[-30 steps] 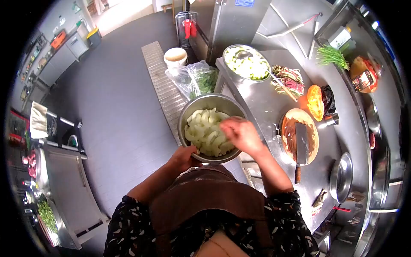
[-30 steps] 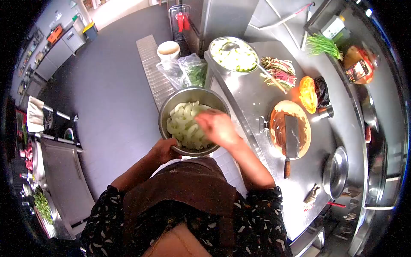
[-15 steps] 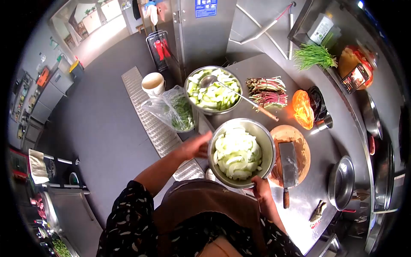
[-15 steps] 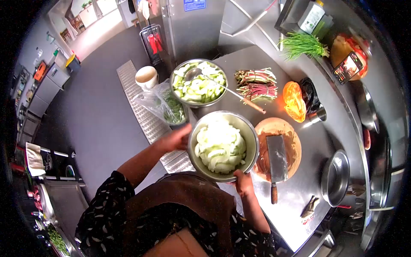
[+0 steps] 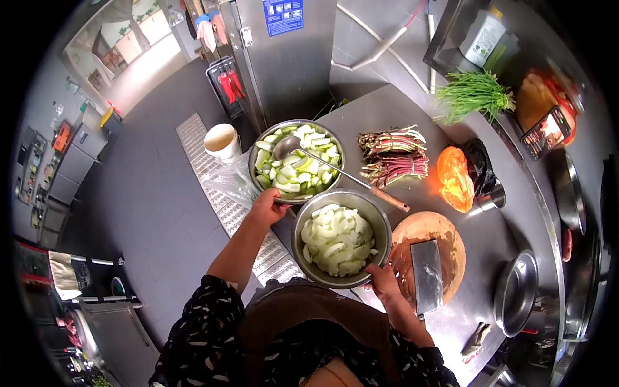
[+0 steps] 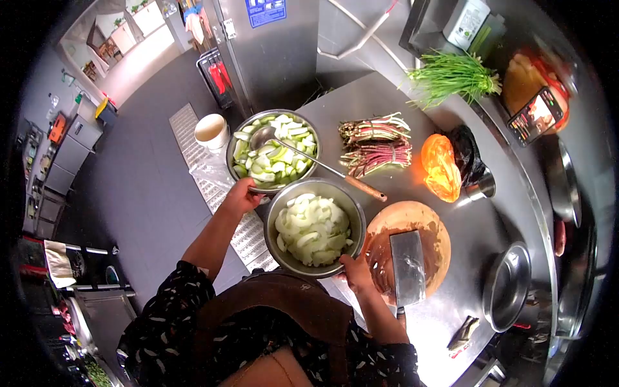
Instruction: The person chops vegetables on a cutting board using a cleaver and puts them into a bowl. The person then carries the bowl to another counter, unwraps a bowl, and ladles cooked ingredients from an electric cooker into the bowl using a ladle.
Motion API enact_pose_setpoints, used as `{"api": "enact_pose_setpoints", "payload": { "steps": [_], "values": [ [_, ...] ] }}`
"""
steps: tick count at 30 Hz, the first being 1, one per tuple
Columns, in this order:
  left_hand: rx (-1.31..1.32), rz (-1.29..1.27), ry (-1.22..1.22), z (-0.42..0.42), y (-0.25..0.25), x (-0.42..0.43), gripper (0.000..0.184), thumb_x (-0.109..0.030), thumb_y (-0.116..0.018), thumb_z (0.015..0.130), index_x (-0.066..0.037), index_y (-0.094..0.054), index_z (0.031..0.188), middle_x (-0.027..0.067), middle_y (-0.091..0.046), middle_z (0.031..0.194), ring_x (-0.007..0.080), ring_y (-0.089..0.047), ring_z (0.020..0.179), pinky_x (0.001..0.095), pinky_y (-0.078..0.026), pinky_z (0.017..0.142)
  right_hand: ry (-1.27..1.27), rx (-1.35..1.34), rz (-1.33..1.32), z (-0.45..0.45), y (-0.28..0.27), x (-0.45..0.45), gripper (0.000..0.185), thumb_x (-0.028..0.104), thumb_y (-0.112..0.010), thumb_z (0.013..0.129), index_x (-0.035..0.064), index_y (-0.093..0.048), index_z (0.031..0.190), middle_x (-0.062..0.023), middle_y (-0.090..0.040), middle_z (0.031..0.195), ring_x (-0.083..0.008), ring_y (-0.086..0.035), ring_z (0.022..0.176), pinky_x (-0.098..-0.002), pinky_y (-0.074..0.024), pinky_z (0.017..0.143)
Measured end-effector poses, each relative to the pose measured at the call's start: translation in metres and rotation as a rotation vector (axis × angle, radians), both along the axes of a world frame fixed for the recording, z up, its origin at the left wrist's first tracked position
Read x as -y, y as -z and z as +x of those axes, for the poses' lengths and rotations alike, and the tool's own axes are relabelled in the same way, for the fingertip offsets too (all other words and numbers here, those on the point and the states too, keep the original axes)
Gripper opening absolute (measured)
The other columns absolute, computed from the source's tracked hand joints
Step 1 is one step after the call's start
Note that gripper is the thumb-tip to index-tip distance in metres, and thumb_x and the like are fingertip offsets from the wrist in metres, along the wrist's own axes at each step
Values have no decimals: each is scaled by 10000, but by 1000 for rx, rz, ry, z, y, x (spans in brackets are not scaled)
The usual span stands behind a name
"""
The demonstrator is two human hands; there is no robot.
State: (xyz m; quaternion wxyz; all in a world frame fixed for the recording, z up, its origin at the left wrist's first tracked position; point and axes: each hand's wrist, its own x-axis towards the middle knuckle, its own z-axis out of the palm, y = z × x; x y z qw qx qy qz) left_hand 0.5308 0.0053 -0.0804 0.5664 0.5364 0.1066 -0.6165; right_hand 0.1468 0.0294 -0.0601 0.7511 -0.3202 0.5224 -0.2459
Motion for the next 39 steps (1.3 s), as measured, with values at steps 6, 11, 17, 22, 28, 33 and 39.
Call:
{"api": "enact_pose_setpoints", "payload": {
  "steps": [6, 11, 17, 22, 28, 33, 39],
  "values": [
    [-29, -51, -40, 20, -8, 0, 238, -114, -471, 749, 12, -514, 946, 158, -595, 793, 229, -567, 590, 246, -354, 385, 22, -117, -21, 9, 1, 57, 254, 19, -523, 774, -78, -542, 1008, -148, -624, 757, -254, -648, 574, -357, -596, 497],
    [-41, -61, -159, 54, -7, -5, 197, -103, -456, 761, 19, -494, 911, 166, -577, 759, 250, -553, 566, 252, -345, 383, -149, -275, -65, -4, 6, 96, 304, 96, -553, 790, -52, -551, 1056, -156, -637, 793, -265, -655, 611, -415, -595, 573],
    [-58, -45, -265, 99, -13, -38, 109, -79, -469, 781, -10, -500, 859, 134, -563, 730, 239, -552, 572, 263, -334, 387, -159, -1128, -1622, 92, -105, 147, 463, 203, -709, 763, 36, -543, 1162, -167, -608, 1061, -355, -601, 909, -434, -486, 799],
    [-122, -113, -367, 156, -2, -103, 51, -94, -518, 795, -60, -507, 758, 92, -523, 652, 214, -503, 505, 312, -337, 383, -786, -930, -2041, 344, -141, 189, 890, 226, -747, 680, 166, -282, 1436, -140, -292, 1463, -354, -263, 1353, -464, -298, 1060],
    [15, -116, -354, 254, -43, -195, 119, -113, -573, 799, -56, -524, 706, 44, -471, 593, 166, -412, 440, 308, -283, 383, -1426, -713, -1873, 587, -99, 183, 607, 170, -617, 806, 114, -377, 1361, -170, -406, 1376, -338, -414, 1262, -386, -329, 1059],
    [123, -178, -399, 364, -53, -286, 97, -107, -585, 788, -76, -527, 717, 32, -495, 607, 137, -458, 465, 299, -307, 382, -1566, -225, -1775, 733, -77, 113, 451, 142, -603, 841, 88, -458, 1264, -171, -479, 1317, -339, -414, 1265, -412, -335, 1075],
    [193, -78, -538, 489, -47, -407, 66, -121, -571, 798, -88, -528, 760, 22, -515, 621, 123, -462, 436, 243, -388, 361, -1043, 479, -1568, 930, -76, 18, 298, 201, -477, 961, 51, -547, 1210, -116, -472, 1358, -247, -400, 1296, -359, -252, 1096]
  ]
}}
